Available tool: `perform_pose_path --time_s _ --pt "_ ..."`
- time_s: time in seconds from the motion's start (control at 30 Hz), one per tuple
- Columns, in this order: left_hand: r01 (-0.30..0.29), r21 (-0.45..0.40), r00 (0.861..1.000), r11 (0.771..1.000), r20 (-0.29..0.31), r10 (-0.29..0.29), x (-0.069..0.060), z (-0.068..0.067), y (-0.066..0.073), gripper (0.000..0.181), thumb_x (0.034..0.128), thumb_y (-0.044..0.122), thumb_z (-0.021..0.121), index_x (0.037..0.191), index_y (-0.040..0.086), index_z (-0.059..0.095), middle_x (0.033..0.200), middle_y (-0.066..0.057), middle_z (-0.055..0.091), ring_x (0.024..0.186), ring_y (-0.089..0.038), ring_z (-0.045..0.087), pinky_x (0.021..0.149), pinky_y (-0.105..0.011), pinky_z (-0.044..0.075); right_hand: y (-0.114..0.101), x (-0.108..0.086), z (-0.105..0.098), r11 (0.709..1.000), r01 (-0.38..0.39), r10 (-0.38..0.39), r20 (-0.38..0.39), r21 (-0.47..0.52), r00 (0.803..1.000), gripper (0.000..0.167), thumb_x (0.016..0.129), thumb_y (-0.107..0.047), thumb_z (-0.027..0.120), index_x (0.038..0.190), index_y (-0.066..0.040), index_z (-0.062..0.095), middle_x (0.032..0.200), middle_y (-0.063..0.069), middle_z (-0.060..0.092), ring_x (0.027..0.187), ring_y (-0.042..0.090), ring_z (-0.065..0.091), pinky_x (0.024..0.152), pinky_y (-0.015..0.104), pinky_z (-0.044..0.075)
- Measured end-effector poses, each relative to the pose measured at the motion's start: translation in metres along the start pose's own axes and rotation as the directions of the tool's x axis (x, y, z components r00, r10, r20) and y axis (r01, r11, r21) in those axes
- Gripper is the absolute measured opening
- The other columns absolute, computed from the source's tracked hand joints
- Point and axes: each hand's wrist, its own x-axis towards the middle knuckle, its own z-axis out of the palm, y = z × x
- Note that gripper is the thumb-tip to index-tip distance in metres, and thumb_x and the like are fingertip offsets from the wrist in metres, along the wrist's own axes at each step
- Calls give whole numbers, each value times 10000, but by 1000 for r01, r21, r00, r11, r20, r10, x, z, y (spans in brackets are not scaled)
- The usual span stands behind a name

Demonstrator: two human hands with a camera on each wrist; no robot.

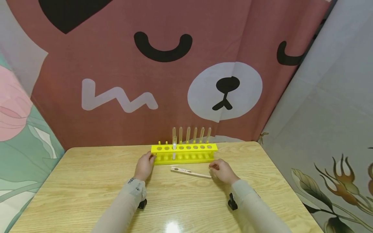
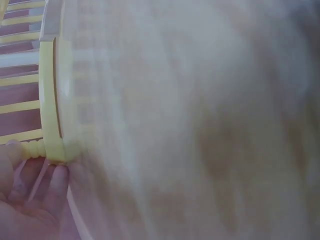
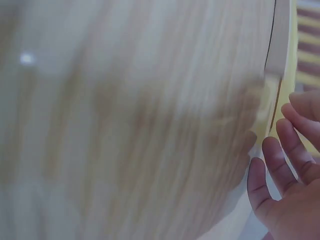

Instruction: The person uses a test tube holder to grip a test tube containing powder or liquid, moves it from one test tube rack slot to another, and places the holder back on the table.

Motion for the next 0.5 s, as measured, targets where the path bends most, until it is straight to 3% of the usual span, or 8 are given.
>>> perform_pose_path --time_s 0.13,0.23,0.33,0.5 --pt "-10 54 999 999 48 7 2 -6 2 262 1046 140 577 1241 -20 648 1133 -178 700 1066 -343 663 932 -504 538 14 3 -18 997 1 -1 6 -83 1000 103 968 -11 640 1043 7 708 994 109 612 882 244 606 811 446 547" --pt "-53 142 995 988 94 39 3 -13 3 325 1040 172 589 1286 -37 633 1172 -206 675 1099 -377 651 943 -532 533 23 5 -33 990 -14 16 13 -139 1000 152 960 -3 627 1095 44 678 1004 143 595 910 290 610 829 474 548" --pt "-108 257 987 960 147 71 4 -21 1 385 1047 217 571 1340 -31 608 1247 -231 635 1137 -402 634 948 -552 531 29 8 -48 982 -38 45 29 -184 999 285 965 -20 610 1231 82 599 1085 205 576 988 356 607 873 511 539" --pt "-183 403 969 897 225 97 8 -36 -4 358 1042 218 574 1334 14 614 1258 -228 621 1039 -383 675 860 -530 577 35 15 -75 958 -127 144 49 -255 988 499 991 -86 585 1440 64 427 1307 326 485 1185 478 521 953 593 493"
